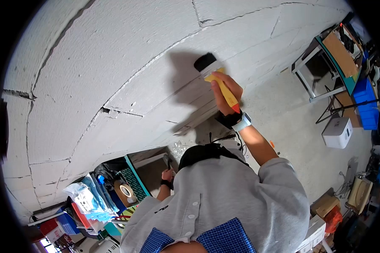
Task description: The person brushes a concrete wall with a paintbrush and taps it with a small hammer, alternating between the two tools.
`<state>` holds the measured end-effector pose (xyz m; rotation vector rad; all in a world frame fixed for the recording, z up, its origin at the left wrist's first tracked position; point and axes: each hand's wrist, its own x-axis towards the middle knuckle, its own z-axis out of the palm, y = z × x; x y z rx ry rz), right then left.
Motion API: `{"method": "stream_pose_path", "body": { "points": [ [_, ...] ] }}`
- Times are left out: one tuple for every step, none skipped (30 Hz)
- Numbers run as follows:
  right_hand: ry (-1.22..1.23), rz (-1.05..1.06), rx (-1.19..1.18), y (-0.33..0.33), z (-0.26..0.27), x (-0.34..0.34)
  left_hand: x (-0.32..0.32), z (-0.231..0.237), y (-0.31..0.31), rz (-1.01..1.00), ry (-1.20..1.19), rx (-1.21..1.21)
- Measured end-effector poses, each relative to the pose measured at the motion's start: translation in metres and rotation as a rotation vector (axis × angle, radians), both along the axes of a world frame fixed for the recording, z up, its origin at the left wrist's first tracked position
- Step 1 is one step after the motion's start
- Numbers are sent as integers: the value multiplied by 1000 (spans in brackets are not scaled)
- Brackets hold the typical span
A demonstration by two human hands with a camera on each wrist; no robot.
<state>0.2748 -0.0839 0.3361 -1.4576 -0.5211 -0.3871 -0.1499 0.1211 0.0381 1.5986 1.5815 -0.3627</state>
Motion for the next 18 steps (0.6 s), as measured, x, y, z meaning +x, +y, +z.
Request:
{"method": "stream_pose_path", "body": {
  "points": [
    [1, 1, 3, 0, -8, 2, 1, 4, -2, 11, -23, -1],
    [39, 30, -45, -1, -18, 4, 2, 8, -5, 14, -23, 2],
    [76, 62, -95, -2, -20, 6, 2, 8, -7, 24, -55, 31],
    [73, 68, -96, -5, -22, 7, 3, 7, -10, 36, -87, 61],
    [119, 95, -111, -9, -23, 6, 4, 7, -10, 42, -87, 59],
    [168, 120, -127, -11, -20, 3, 2, 6, -9, 2, -57, 29],
    [171, 123, -129, -13, -17, 1, 0, 4, -8, -40, -27, 0],
    [124, 115, -104, -14, -12, 1, -1, 2, -8, -39, -25, -2],
    [79, 105, -79, -15, -9, 0, 0, 4, -10, -46, -24, 8],
    [83, 103, -80, -14, -10, -1, 0, 5, -12, -55, -23, 18],
    [87, 103, -54, -11, -10, 0, 1, 8, -13, -58, -21, 18],
    [90, 104, -26, -10, -10, 2, 2, 9, -14, -58, -29, 20],
    [90, 104, -25, -10, -13, 4, 3, 11, -15, -57, -37, 22],
    [108, 98, -76, -11, -20, 5, 4, 13, -16, -55, -36, 23],
    [124, 94, -127, -12, -28, 7, 3, 11, -17, -42, -45, 32],
    [119, 102, -127, -14, -37, 9, 3, 8, -18, -25, -57, 41],
    [182, 103, -124, -17, -47, 9, 3, 6, -18, -16, -61, 41],
    [250, 105, -123, -18, -44, 5, 1, 5, -19, 9, -75, 26]
  ]
}}
